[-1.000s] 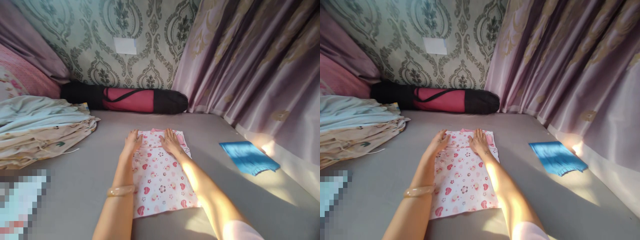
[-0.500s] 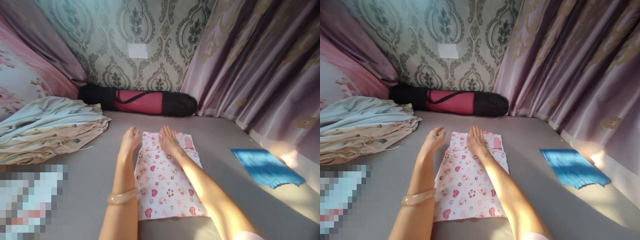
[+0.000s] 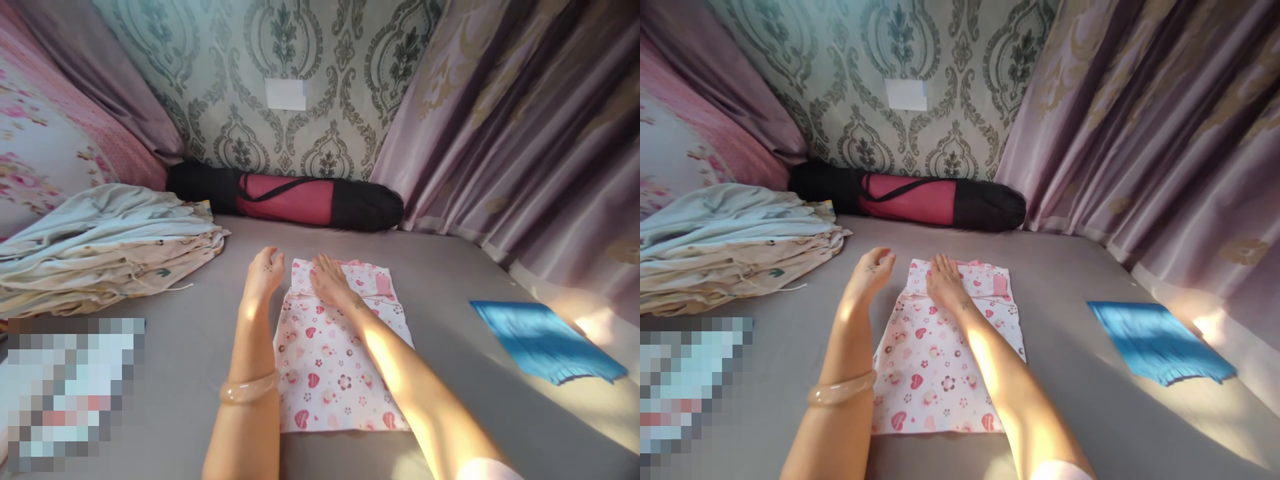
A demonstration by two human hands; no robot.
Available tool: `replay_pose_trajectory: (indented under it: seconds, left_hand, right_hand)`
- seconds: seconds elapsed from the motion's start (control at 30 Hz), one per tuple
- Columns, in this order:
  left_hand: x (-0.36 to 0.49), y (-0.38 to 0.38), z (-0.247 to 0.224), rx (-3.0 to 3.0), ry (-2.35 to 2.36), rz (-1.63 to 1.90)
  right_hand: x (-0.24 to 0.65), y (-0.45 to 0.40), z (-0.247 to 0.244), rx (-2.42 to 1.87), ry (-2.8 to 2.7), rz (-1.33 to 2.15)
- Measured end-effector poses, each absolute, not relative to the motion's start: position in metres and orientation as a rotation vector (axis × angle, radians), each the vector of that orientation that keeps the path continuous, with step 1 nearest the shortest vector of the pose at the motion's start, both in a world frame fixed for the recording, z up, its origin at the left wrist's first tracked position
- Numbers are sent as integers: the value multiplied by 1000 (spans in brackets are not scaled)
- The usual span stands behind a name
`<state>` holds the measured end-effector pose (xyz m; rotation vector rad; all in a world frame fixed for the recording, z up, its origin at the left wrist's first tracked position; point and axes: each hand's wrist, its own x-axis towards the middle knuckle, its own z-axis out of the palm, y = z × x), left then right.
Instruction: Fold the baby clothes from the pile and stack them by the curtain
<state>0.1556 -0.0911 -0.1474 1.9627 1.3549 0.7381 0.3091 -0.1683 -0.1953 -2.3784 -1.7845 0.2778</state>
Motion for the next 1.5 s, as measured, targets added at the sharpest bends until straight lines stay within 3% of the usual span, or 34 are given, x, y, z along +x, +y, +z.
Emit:
replay_pose_trajectory:
  seconds: [0.27, 0.43, 0.57, 0.73, 0.93, 1.17, 1.3, 1.5]
  left_hand:
    - [155, -87, -153, 1977, 1362, 741]
    - [154, -88, -150, 1876, 1296, 848]
    - [158, -103, -120, 1678, 941, 1156]
    - [165, -146, -70, 1602, 621, 1404]
    - [173, -187, -42, 1671, 380, 1438]
    - [169, -197, -8, 1923, 204, 1311]
    - [163, -198, -11, 2118, 146, 1170]
    - [123, -196, -77, 2546, 100, 177]
  right_hand:
    - [268, -144, -215, -2149, -1860, 44]
    - [266, -143, -223, -2131, -1829, 95]
    - [281, -155, -204, -2009, -1752, 335]
    - [311, -219, -181, -2079, -1674, 315]
    - [341, -335, -182, -2420, -1621, 458]
    - [318, -431, -181, -2351, -1761, 494]
    - [306, -467, -176, -2244, -1814, 430]
    - [310, -499, -189, -2151, -1790, 194]
